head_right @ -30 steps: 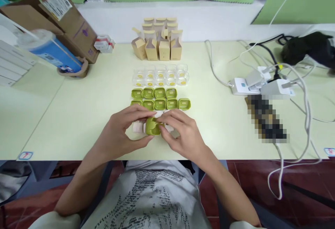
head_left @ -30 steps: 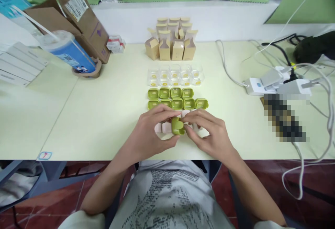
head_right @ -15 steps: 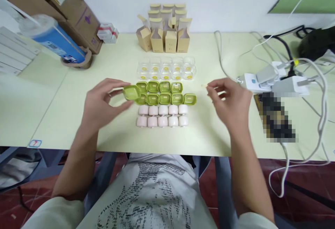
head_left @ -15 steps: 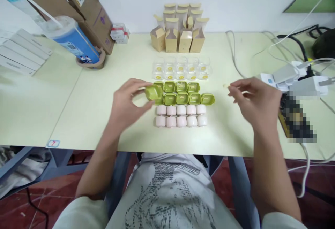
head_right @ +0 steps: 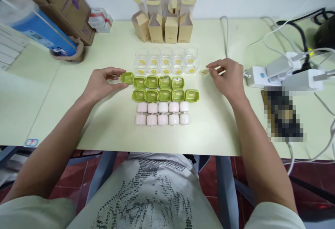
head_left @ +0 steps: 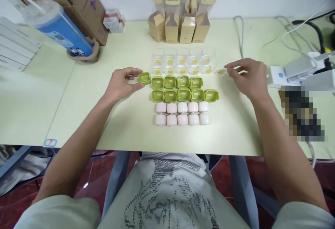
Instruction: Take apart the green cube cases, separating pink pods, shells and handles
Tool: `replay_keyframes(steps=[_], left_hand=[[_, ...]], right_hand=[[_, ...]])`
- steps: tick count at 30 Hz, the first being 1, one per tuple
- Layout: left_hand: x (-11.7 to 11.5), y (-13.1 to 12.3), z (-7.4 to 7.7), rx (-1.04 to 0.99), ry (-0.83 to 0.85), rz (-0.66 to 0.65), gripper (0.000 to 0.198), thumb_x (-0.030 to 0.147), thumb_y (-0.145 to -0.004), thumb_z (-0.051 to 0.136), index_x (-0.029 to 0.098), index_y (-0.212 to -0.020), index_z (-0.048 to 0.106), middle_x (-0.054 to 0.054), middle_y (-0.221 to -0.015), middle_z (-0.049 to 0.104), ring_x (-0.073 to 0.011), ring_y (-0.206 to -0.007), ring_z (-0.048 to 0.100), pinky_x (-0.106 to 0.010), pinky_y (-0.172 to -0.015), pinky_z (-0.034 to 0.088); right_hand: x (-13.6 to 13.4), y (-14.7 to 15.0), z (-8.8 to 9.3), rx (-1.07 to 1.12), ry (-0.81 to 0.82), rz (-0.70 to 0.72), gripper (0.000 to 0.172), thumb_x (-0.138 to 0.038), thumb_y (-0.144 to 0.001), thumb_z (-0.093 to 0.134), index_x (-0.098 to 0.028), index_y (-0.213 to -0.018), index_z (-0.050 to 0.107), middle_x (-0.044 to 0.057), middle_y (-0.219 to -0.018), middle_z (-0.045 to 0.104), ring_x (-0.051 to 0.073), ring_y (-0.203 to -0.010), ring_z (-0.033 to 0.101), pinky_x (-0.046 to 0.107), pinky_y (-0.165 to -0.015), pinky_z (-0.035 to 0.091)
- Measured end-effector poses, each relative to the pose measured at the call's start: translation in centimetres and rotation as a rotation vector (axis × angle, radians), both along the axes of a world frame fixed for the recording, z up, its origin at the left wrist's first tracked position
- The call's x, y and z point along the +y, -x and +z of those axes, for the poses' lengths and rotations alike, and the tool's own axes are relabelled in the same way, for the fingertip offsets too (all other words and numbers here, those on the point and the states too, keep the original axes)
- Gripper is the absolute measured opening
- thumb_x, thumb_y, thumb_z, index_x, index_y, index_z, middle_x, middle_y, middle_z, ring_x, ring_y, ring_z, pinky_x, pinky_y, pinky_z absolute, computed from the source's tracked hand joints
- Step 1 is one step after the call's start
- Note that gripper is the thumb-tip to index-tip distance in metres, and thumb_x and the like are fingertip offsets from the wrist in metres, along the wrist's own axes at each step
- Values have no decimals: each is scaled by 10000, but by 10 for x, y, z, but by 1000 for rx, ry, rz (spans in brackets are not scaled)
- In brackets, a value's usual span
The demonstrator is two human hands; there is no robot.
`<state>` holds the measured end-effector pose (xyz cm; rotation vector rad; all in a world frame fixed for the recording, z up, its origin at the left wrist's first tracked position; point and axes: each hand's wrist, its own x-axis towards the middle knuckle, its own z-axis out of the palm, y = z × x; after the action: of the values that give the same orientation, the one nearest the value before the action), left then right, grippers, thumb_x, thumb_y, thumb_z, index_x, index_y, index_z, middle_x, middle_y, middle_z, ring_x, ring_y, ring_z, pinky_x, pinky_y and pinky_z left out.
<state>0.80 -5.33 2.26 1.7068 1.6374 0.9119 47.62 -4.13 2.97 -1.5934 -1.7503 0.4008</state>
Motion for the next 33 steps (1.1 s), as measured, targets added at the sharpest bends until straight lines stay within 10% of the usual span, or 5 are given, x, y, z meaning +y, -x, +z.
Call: replay_keyframes(steps=[7,19,33], left_hand=[[-3,9,-1,-30,-50,-97,810,624,-757,1059,204,-1400,802,-62,-1382,845,-269,-1232,735,-509,-1102,654],[-8,3,-2,-33,-161,123,269,365,-851,806,277,-1105,814,-66,-1292,859,-276,-1140,791,-475,-1010,685],[-16,2,-6,-42,-219,183,201,297,-879,753,267,-1064,826,-53,-1178,844,-243,-1050,805,-460,-945,675]], right_hand=[[-29,44,28,-280,11,326,224,-245,-1063,724,-229,-1189,908,109,-1189,893,257,-827,806,462,-839,645],[1,92,42,-783,-238,721,560,35,-968,608,-303,-1325,875,107,-1356,844,328,-1244,685,355,-666,425],[5,87,36,-766,-206,656,386,63,-941,623,-213,-1015,883,100,-1146,915,295,-957,807,415,-799,550]])
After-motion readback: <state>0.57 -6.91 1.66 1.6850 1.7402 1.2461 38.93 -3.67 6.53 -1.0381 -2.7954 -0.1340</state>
